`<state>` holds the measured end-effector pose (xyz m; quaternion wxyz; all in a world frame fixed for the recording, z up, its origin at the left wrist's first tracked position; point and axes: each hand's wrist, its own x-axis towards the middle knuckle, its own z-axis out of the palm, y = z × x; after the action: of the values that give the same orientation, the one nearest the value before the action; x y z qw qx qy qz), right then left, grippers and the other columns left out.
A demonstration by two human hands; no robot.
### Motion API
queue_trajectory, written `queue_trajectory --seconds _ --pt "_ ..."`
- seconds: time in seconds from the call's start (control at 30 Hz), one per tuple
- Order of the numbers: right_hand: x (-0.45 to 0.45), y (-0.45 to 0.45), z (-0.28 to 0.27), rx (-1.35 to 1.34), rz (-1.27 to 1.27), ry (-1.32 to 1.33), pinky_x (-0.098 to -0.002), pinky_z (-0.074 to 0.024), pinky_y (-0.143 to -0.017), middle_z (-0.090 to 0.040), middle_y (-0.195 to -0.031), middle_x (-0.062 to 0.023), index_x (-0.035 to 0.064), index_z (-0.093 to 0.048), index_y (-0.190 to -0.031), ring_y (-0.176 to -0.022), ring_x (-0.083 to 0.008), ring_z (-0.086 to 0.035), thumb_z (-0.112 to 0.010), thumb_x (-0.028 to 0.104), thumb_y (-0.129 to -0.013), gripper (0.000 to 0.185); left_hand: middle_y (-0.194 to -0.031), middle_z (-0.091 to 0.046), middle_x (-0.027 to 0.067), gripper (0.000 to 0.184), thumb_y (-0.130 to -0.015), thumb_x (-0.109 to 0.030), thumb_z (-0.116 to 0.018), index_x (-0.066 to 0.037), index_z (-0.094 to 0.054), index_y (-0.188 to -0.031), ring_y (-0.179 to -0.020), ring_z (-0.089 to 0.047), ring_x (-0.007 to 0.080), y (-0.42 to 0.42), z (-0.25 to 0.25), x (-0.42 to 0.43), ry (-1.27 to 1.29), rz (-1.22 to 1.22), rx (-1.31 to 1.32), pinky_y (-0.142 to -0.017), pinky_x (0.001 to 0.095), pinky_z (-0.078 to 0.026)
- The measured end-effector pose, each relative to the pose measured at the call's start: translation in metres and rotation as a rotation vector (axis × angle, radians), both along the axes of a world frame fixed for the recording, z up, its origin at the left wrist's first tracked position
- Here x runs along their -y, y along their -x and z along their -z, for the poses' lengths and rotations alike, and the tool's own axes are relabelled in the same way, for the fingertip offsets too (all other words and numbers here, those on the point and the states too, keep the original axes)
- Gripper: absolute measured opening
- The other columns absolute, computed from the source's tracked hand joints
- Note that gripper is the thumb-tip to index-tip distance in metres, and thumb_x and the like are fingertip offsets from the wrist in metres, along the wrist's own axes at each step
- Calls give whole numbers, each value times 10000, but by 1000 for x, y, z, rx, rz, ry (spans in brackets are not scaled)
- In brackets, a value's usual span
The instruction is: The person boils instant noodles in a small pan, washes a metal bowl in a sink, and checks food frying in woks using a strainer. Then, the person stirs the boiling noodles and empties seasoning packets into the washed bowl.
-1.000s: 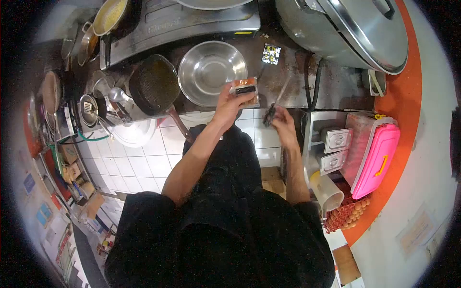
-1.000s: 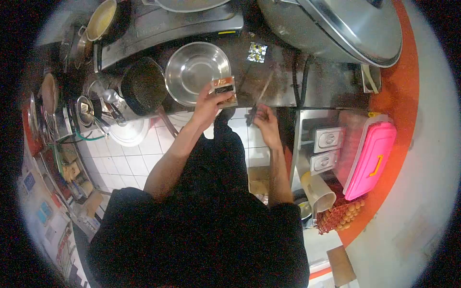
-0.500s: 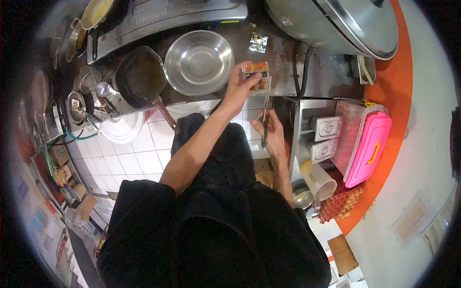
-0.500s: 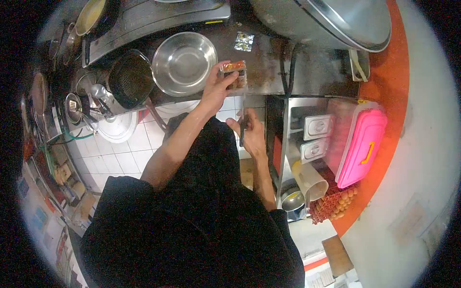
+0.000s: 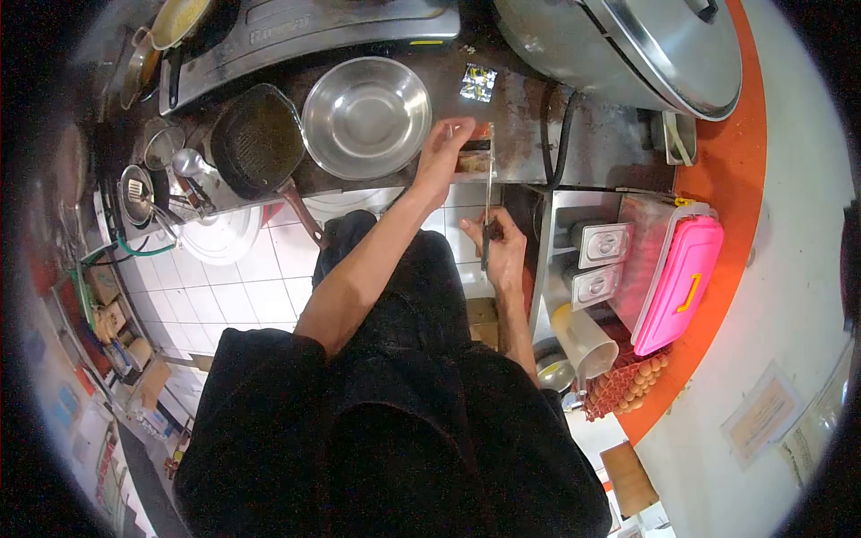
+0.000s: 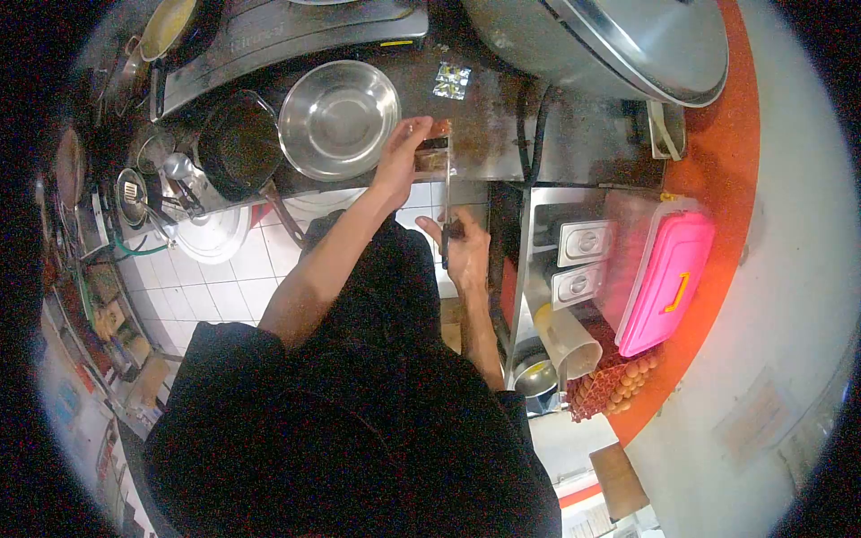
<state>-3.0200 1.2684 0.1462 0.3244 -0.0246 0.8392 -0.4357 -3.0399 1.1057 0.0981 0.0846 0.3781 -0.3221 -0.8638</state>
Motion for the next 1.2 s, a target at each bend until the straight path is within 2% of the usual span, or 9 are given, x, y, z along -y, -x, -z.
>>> queue_trajectory --seconds 0.2,0.8,0.83,0.9,0.97,1.0,1.1,1.13,1.2 --pt "11 5 -6 117 70 14 -220 -308 -418 -482 -560 24 36 -559 -800 -461 -46 -412 -761 252 -764 298 -917 -623 42 274 -841 -313 -671 -89 -593 -978 -825 -590 118 4 4 7 95 153 48 -704 281 -497" --pt "31 33 40 116 54 60 -229 -363 -442 -474 -541 1 34 -555 -782 -472 -67 -437 -739 328 -782 347 -943 -635 46 257 -864 -319 -633 -86 -604 -967 -836 -616 129 -13 46 22 24 58 119 -656 267 -505" --pt "29 36 56 -31 -28 -67 -271 -415 -495 -515 -570 -36 25 -562 -845 -512 -127 -497 -738 322 -775 352 -943 -635 46 257 -864 -319 -633 -86 -604 -967 -836 -616 129 -20 53 26 28 47 122 -656 267 -505" --pt "26 42 86 -177 -124 -187 -314 -466 -549 -556 -600 -73 16 -569 -909 -552 -187 -557 -736 316 -769 371 -1090 -596 87 305 -898 -275 -581 -22 -580 -1069 -990 -582 188 -40 65 39 -144 -110 87 -826 335 -507" --pt "26 49 118 -289 -387 -460 -446 -488 -779 -641 -913 -217 45 -551 -1091 -862 -368 -618 -702 386 -751 505 -1093 -593 86 292 -900 -250 -570 -19 -578 -1079 -984 -586 192 -54 73 56 -141 -203 97 -822 332 -512" --pt "17 56 146 -341 -546 -480 -456 -451 -880 -585 -1118 -229 66 -496 -1186 -1017 -387 -561 -679 375 -756 560 -1096 -590 86 282 -901 -225 -558 -15 -576 -1089 -979 -590 195 -63 76 63 -146 -284 108 -818 329 -518" --pt "28 63 159 -513 -686 -418 -464 -414 -926 -537 -1206 -228 76 -478 -1239 -1077 -419 -513 -654 371 -774 579 -1072 -590 82 278 -887 -183 -569 -7 -568 -1101 -944 -598 190 -81 95 84 -177 -410 200 -810 327 -524" --pt "32 63 160 -732 -753 -476 -465 -423 -912 -560 -1165 -220 58 -463 -1267 -1074 -419 -515 -618 390 -806 589 -1057 -593 78 268 -880 -169 -577 -8 -571 -1095 -936 -599 190 -87 102 88 -251 -454 235 -809 327 -520" --pt "69 51 127 -568 -607 -376 -460 -432 -893 -572 -1142 -223 34 -468 -1260 -1054 -402 -533 -602 403 -820 589 -1033 -603 72 241 -882 -128 -569 -17 -582 -1095 -891 -601 192 -89 108 91 -341 -600 124 -758 325 -511"
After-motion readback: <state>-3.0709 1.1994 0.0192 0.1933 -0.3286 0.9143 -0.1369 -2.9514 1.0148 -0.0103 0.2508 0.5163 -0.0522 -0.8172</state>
